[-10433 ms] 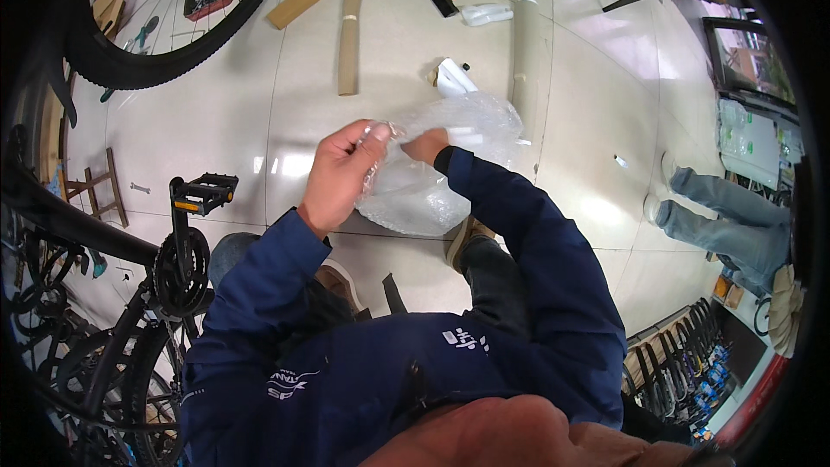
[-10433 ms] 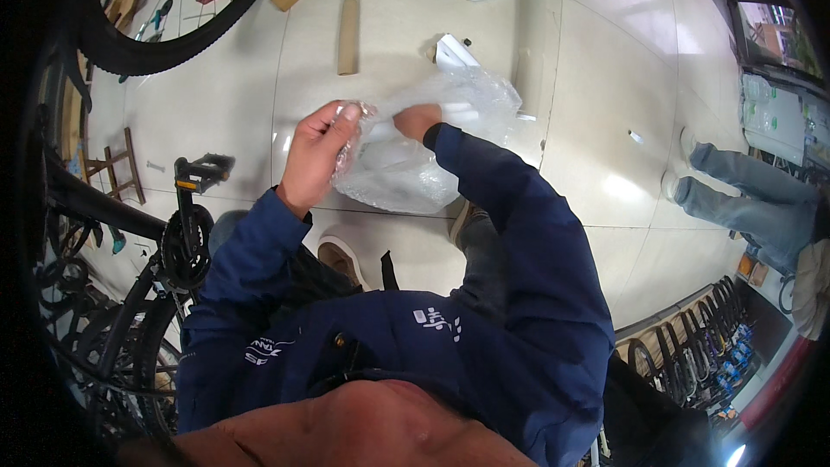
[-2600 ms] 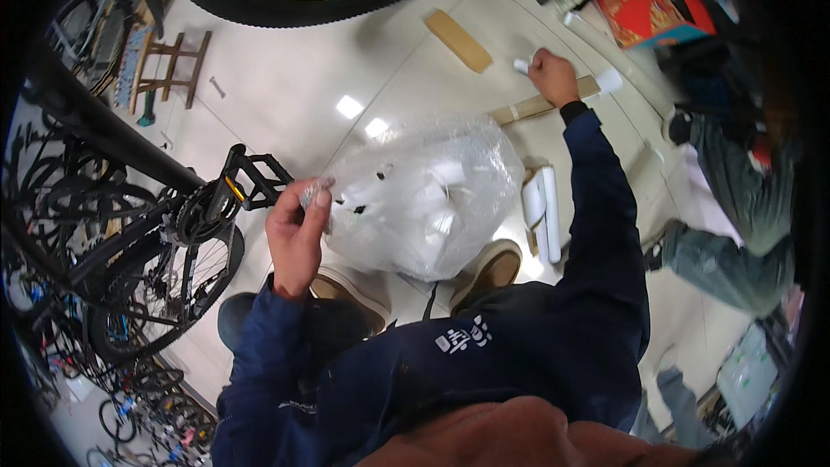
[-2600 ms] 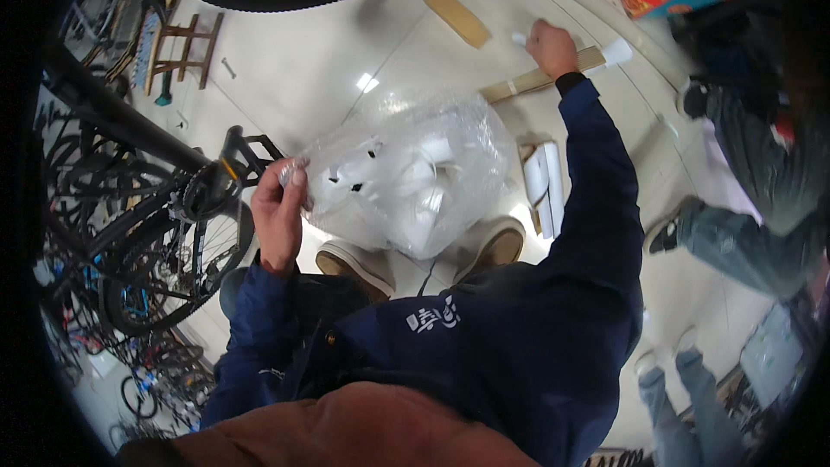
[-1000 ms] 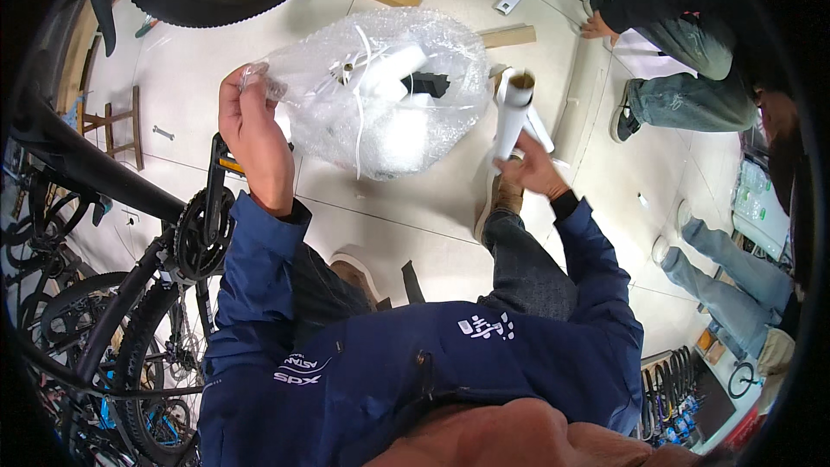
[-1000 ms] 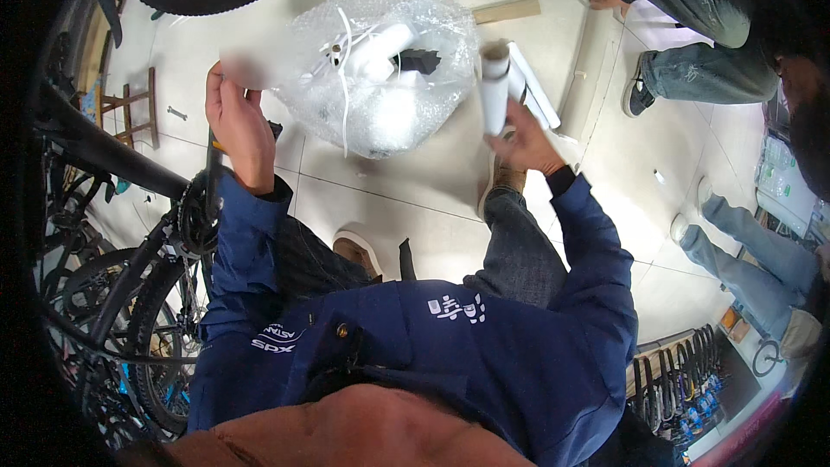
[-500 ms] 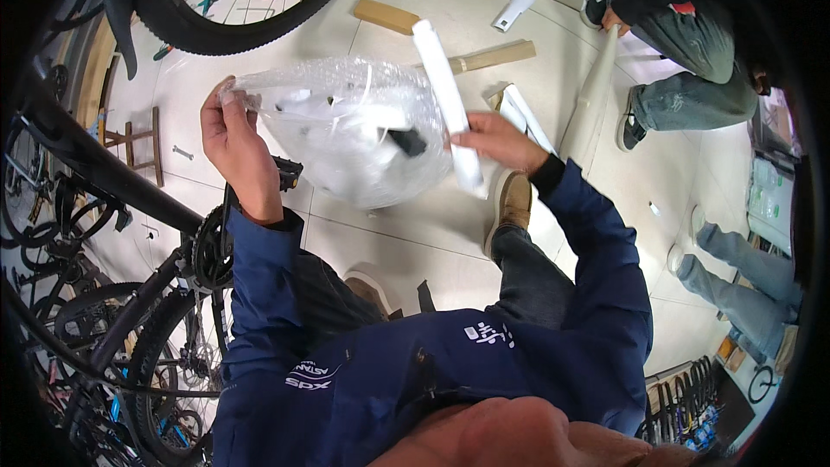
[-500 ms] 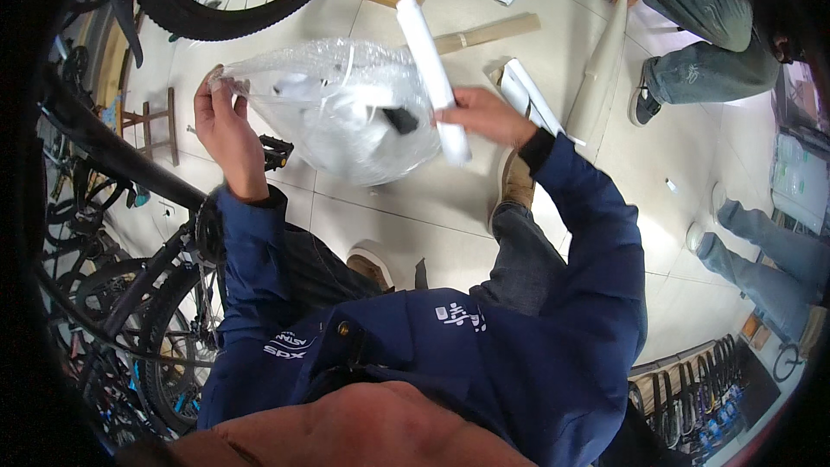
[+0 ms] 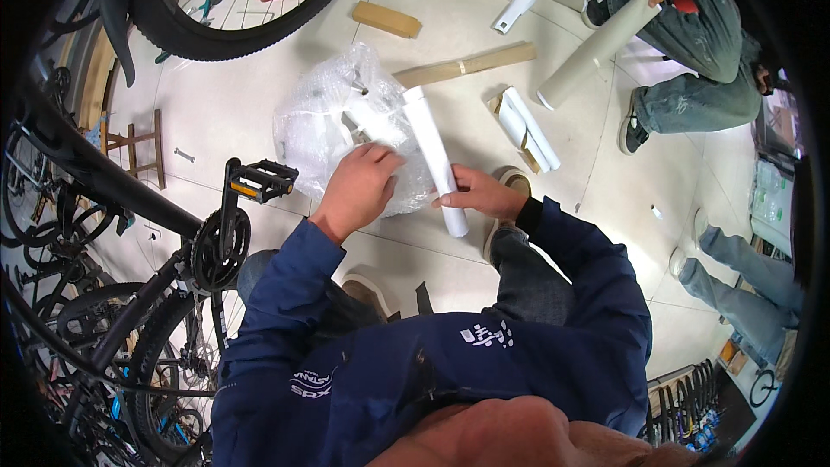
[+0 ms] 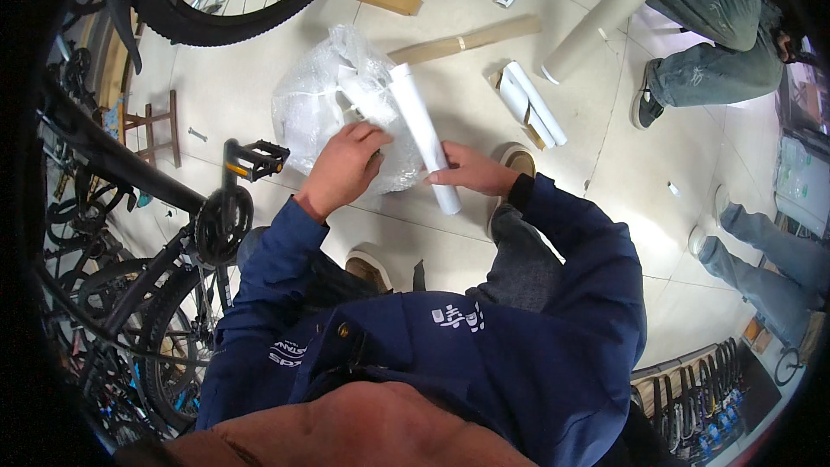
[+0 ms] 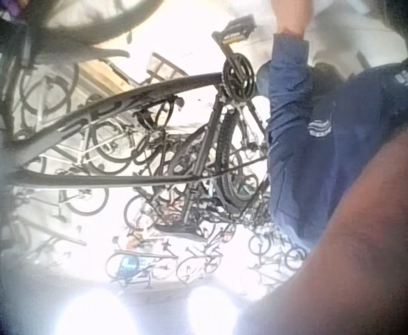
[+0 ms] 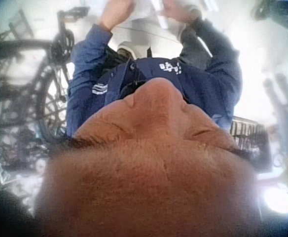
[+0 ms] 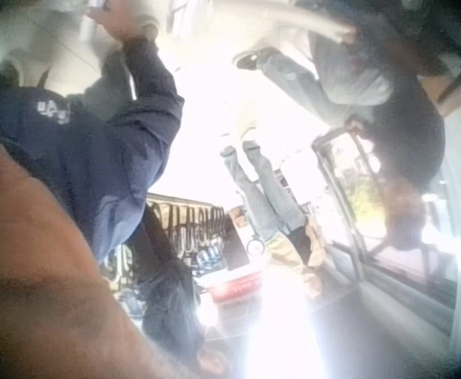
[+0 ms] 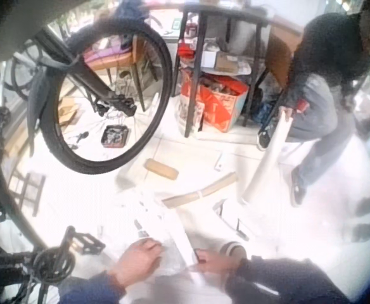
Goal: The person attaches the front wheel to a bicycle, then uses a cordless drill and wrench to tighten components. They then unpack bubble wrap and foam pieces from a plastic bag, handling several white foam parts and cardboard pieces.
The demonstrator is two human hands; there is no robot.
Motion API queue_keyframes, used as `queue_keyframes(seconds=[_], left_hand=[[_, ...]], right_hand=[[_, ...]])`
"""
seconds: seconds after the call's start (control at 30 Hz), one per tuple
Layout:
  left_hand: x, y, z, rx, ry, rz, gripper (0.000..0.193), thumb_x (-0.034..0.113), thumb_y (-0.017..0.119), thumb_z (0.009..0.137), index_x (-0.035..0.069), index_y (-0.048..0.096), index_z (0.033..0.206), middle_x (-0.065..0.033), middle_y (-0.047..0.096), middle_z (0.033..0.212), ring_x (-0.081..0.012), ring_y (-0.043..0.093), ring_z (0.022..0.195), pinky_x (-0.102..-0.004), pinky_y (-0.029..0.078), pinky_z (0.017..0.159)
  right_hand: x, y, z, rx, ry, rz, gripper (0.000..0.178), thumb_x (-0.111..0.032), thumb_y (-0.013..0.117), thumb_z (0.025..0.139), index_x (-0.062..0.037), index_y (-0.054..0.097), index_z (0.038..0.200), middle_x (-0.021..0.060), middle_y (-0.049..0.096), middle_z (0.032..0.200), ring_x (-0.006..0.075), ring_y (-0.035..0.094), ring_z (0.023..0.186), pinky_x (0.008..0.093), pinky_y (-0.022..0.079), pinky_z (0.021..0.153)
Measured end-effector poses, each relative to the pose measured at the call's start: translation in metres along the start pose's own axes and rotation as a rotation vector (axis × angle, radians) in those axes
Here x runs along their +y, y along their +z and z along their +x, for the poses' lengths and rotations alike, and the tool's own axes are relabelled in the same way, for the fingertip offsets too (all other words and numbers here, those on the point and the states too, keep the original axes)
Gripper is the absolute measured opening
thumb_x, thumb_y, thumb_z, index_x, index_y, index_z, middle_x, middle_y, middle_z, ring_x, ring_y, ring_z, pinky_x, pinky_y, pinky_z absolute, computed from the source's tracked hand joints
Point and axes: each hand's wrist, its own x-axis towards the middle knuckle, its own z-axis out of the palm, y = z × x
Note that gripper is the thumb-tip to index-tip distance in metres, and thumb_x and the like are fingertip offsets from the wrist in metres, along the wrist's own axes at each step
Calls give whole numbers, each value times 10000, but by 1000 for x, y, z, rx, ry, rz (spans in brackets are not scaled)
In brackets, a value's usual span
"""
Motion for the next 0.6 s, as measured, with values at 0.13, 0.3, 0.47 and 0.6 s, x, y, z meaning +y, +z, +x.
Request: queue_keyframes(seconds=[0.13, 0.3, 0.47, 0.6], left_hand=[[-29, 15, -12, -16, -133, 168, 322, 89, 727, 865, 72, 689, 1185, -130, 680, 1180, -380, 620, 1146, -461, 509, 1007], [-37, 15, -11, -15, -118, 115, 367, 157, 761, 871, 82, 694, 1225, -122, 691, 1226, -370, 603, 1210, -473, 495, 1023], [-2, 9, 12, 241, -160, -123, 421, 165, 773, 878, 61, 676, 1274, -155, 689, 1258, -391, 637, 1174, -429, 507, 1028], [36, 21, 27, 109, -194, -1127, 424, 181, 724, 992, 9, 615, 1364, -99, 703, 1239, -253, 662, 1208, -389, 517, 1019]], right_hand=[[28, -40, 8, 359, -86, -428, 513, -294, 793, 938, 8, 562, 1282, 138, 717, 1134, 226, 702, 1053, 378, 547, 920], [38, -68, 6, 595, -179, -531, 526, -381, 782, 944, 24, 598, 1224, 149, 737, 1013, 226, 723, 951, 393, 565, 825], [-1, -30, -13, 667, -376, -472, 532, -358, 829, 909, 9, 613, 1229, 143, 732, 1127, 212, 722, 1009, 358, 584, 865], [-40, 4, -26, 212, -492, -740, 470, -257, 915, 816, -66, 657, 1159, 51, 710, 1138, 141, 683, 1053, 353, 583, 904]])
